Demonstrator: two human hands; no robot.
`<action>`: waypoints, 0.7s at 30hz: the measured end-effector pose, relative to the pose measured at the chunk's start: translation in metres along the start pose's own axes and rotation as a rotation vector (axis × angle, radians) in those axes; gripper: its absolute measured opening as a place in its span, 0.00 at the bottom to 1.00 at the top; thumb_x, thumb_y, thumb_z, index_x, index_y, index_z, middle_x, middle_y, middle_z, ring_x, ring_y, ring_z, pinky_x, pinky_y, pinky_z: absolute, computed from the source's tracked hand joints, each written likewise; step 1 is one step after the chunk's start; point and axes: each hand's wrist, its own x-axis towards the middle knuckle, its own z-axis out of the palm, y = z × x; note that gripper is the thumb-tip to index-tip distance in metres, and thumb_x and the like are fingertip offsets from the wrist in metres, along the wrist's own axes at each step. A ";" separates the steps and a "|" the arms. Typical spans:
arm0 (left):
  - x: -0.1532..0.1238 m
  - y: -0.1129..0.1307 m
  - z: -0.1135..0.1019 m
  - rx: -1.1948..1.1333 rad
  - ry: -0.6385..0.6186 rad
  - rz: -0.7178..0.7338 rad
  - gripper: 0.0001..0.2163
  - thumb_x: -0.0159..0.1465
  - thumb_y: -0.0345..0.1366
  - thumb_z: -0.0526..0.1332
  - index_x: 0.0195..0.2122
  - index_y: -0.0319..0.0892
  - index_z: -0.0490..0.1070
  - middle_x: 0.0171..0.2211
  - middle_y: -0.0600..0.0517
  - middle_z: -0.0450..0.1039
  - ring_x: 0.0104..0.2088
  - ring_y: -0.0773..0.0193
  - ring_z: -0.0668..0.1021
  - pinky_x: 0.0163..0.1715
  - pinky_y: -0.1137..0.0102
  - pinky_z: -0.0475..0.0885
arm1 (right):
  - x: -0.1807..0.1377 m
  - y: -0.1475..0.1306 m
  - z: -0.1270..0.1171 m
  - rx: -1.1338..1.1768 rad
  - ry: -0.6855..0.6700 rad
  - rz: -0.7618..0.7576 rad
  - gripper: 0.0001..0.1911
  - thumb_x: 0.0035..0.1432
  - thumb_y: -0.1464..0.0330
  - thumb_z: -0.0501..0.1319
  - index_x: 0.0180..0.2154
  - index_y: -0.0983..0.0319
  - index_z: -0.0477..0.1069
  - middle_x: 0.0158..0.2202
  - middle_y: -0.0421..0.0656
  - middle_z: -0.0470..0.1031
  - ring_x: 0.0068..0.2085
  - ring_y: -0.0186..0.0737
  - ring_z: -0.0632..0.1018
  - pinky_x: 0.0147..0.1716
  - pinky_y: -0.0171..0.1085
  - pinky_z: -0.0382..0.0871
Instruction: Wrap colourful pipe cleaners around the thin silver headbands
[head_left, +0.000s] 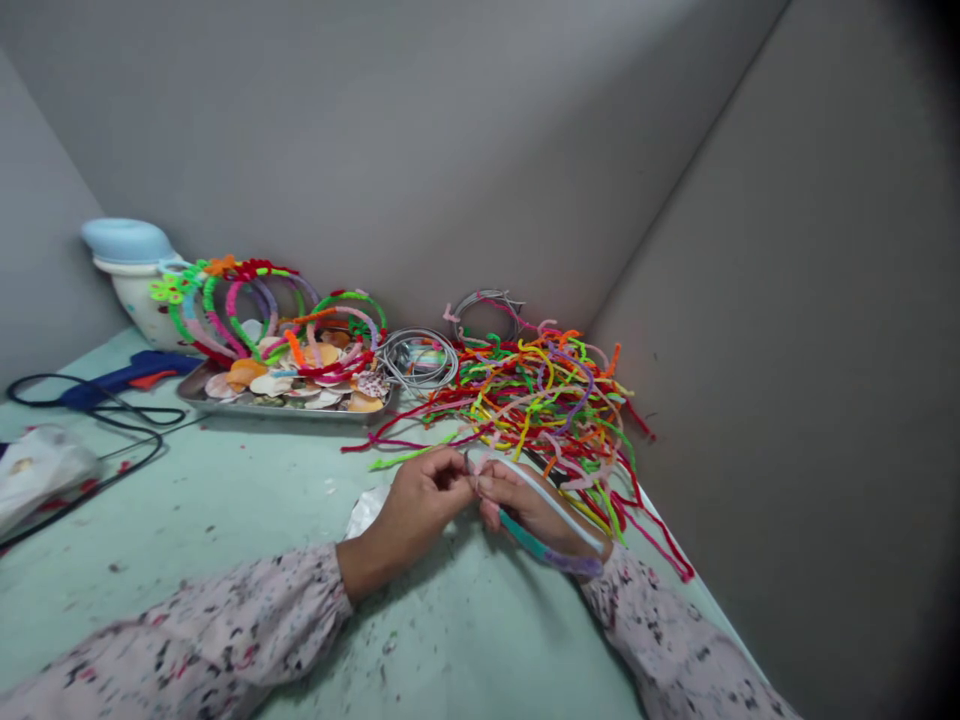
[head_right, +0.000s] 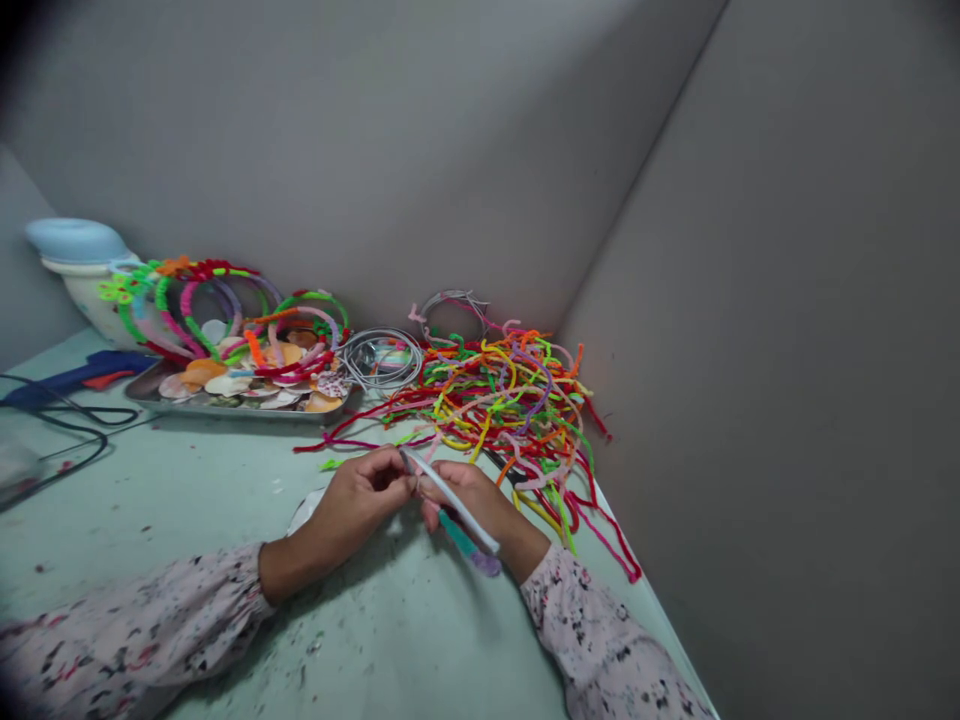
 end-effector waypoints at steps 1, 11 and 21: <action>0.000 0.000 0.000 -0.018 -0.008 -0.010 0.06 0.57 0.34 0.59 0.25 0.39 0.67 0.21 0.58 0.62 0.23 0.71 0.64 0.24 0.76 0.59 | 0.001 0.003 -0.002 0.040 -0.013 0.018 0.18 0.55 0.54 0.61 0.28 0.62 0.64 0.17 0.35 0.68 0.17 0.29 0.64 0.16 0.30 0.54; 0.000 0.000 0.001 -0.048 -0.025 -0.032 0.05 0.58 0.36 0.59 0.29 0.39 0.68 0.23 0.56 0.65 0.24 0.71 0.66 0.24 0.75 0.61 | 0.002 0.006 -0.004 0.188 -0.047 0.080 0.16 0.54 0.57 0.62 0.29 0.63 0.63 0.17 0.35 0.69 0.11 0.25 0.62 0.10 0.27 0.50; 0.002 0.003 -0.003 -0.039 -0.092 0.004 0.07 0.58 0.35 0.59 0.25 0.39 0.68 0.21 0.56 0.64 0.24 0.70 0.66 0.25 0.75 0.60 | 0.002 0.007 -0.009 0.189 -0.090 0.113 0.16 0.53 0.57 0.63 0.32 0.63 0.66 0.17 0.34 0.68 0.11 0.25 0.61 0.08 0.26 0.49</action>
